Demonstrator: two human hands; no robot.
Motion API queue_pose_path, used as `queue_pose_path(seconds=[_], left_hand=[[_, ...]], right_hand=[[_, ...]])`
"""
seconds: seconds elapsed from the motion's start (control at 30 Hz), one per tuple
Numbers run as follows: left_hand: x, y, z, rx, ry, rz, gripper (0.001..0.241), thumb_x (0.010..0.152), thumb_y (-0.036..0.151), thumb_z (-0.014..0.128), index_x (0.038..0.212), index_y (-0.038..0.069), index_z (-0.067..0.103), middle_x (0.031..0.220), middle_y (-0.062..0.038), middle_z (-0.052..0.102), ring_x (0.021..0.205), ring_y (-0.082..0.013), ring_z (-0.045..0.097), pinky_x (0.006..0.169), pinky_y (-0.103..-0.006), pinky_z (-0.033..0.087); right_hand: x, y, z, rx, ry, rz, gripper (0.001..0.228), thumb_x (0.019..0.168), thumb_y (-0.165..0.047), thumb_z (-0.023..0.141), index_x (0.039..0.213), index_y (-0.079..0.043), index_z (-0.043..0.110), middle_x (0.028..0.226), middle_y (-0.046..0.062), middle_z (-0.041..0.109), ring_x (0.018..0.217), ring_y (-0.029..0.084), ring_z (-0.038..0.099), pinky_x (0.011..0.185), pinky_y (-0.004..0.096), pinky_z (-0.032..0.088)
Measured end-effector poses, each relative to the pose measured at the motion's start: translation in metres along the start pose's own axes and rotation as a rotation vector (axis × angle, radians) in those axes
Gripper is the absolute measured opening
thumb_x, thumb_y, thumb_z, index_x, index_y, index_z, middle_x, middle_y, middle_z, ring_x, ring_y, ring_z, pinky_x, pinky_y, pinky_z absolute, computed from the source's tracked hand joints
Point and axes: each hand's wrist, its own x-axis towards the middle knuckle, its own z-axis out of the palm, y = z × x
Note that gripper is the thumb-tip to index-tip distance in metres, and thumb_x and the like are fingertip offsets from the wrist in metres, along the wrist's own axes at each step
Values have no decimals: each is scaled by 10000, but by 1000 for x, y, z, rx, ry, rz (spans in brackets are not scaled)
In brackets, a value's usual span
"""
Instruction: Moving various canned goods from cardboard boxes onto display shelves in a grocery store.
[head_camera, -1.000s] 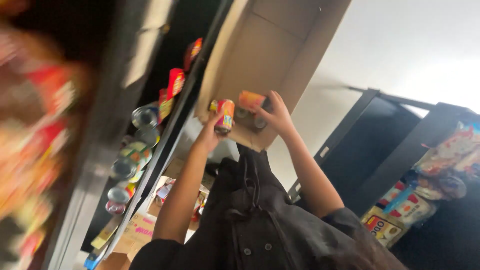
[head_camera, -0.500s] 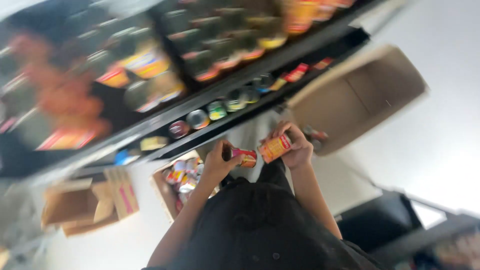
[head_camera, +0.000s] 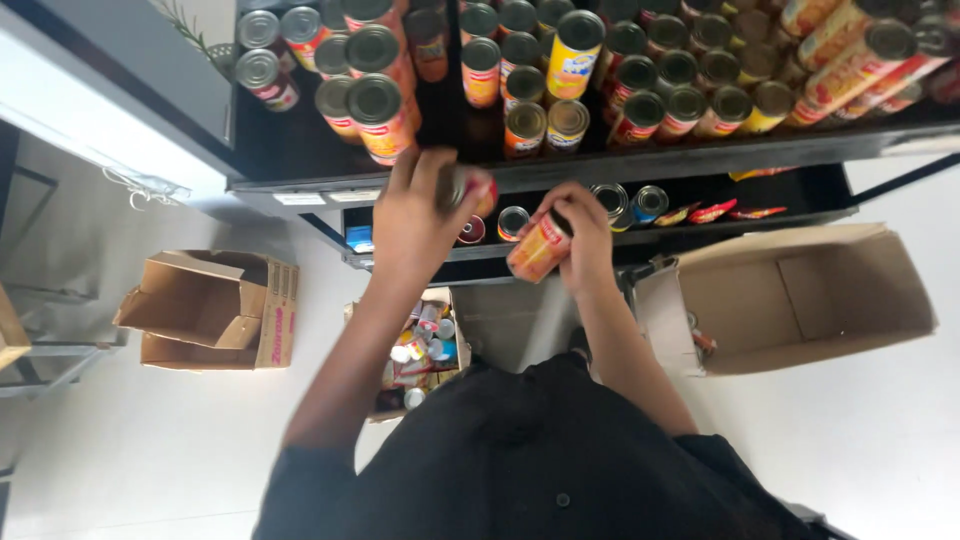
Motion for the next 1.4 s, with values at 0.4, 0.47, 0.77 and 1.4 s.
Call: queue_pose_path(seconds=[0.4, 0.47, 0.77, 1.4], left_hand=[[71, -158, 174, 923, -132, 364, 369, 977, 434, 742, 952, 66, 765, 1200, -181, 691, 1325, -369, 432, 1175, -576, 273], [81, -125, 143, 981, -237, 289, 487, 870, 511, 735, 992, 41, 780, 1182, -170, 690, 1320, -355, 424, 1167, -579, 265], [59, -46, 69, 762, -215, 252, 649, 787, 562, 764, 1162, 32, 757, 1245, -114, 659, 1273, -317, 486, 1089, -480, 395], [-10, -36, 54, -90, 112, 25, 677, 861, 206, 801, 1398, -91, 516, 1334, -266, 518, 1184, -451, 527, 995, -494, 486]], right_hand=[[5, -24, 12, -58, 14, -80, 151, 943, -68, 457, 910, 8, 583, 822, 144, 614, 745, 289, 679, 712, 456, 624], [11, -24, 17, -34, 28, -66, 158, 948, -85, 455, 915, -1, 584, 814, 144, 616, 738, 297, 686, 714, 456, 621], [24, -18, 23, 31, 15, -43, 172, 991, -168, 463, 933, -41, 564, 838, 132, 609, 803, 297, 684, 792, 483, 619], [105, -42, 104, -1498, -288, -826, 521, 800, -51, 791, 1241, -64, 513, 1237, 164, 570, 1214, 393, 560, 990, 462, 479]])
